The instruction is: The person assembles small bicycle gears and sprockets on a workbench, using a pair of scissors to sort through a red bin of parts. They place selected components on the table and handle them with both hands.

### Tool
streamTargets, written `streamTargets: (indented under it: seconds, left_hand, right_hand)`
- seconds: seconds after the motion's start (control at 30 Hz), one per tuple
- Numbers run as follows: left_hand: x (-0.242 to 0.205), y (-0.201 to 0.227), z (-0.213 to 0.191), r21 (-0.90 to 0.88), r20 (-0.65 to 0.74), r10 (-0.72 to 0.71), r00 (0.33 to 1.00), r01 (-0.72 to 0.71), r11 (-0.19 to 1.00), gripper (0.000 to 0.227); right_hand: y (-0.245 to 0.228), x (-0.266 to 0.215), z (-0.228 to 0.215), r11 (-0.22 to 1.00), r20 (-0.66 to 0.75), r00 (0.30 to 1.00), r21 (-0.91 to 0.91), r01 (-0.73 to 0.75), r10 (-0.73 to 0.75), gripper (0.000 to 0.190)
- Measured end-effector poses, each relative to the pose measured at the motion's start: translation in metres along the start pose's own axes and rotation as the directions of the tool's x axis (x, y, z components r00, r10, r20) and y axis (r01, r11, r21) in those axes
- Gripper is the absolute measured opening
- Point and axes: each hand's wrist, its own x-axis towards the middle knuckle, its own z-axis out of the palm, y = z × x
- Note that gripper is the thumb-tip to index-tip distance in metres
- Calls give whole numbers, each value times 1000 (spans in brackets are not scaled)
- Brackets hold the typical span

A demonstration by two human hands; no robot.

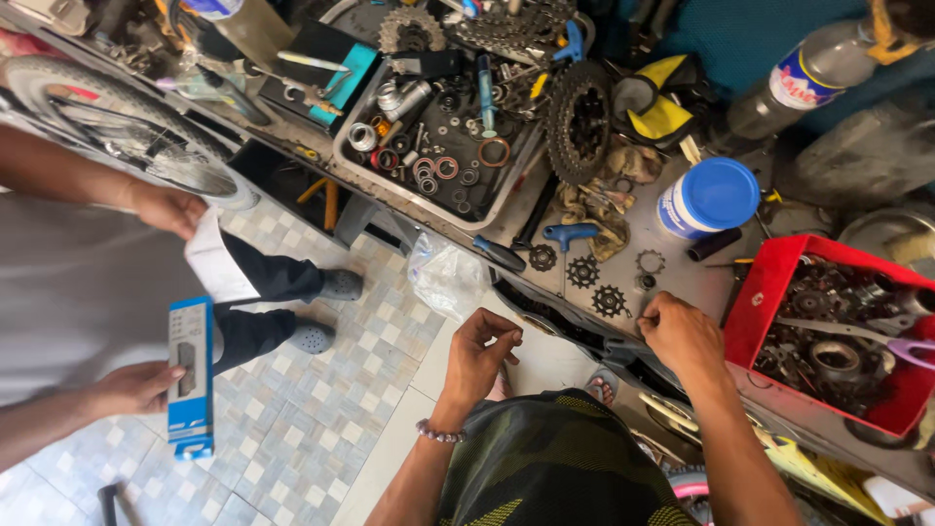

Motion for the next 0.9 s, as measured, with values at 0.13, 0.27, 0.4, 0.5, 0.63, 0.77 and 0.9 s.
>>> streamTargets:
  seconds: [0.13,0.27,0.4,0.5,0.63,0.77,0.9]
  left_hand:
    - [-8,6,-9,6,-89,1,996,0,1000,21]
    - [-18,10,-17,54,-142,-27,989,36,998,20]
    - [-26,11,-24,48,-160,-38,986,47,998,17]
    - [-31,8,-23,71,-149,42,988,-32,997,14]
    - [-37,7,-32,79,-115,76,990,-68,995,14]
    - [-40,12,-32,3,-101,-60,993,60,998,19]
    - [-42,18,-26,19,-112,-33,993,35,999,22]
  right_hand:
    - [-11,1,-8,994,-26,994,27,107,-106,25]
    - [-28,0,-7,945,-169,942,107,309,-289,22]
    - [-43,10,-2,924,-205,925,148,353,-320,21]
    - [-51,23,1,908,-198,922,199,370,-332,27]
    - [-62,38,11,924,-189,921,109,365,-342,34]
    - [-61,48,22,840,-234,917,376,391,-322,29]
    - [-64,59,32,453,-23,968,881,137,-249,19]
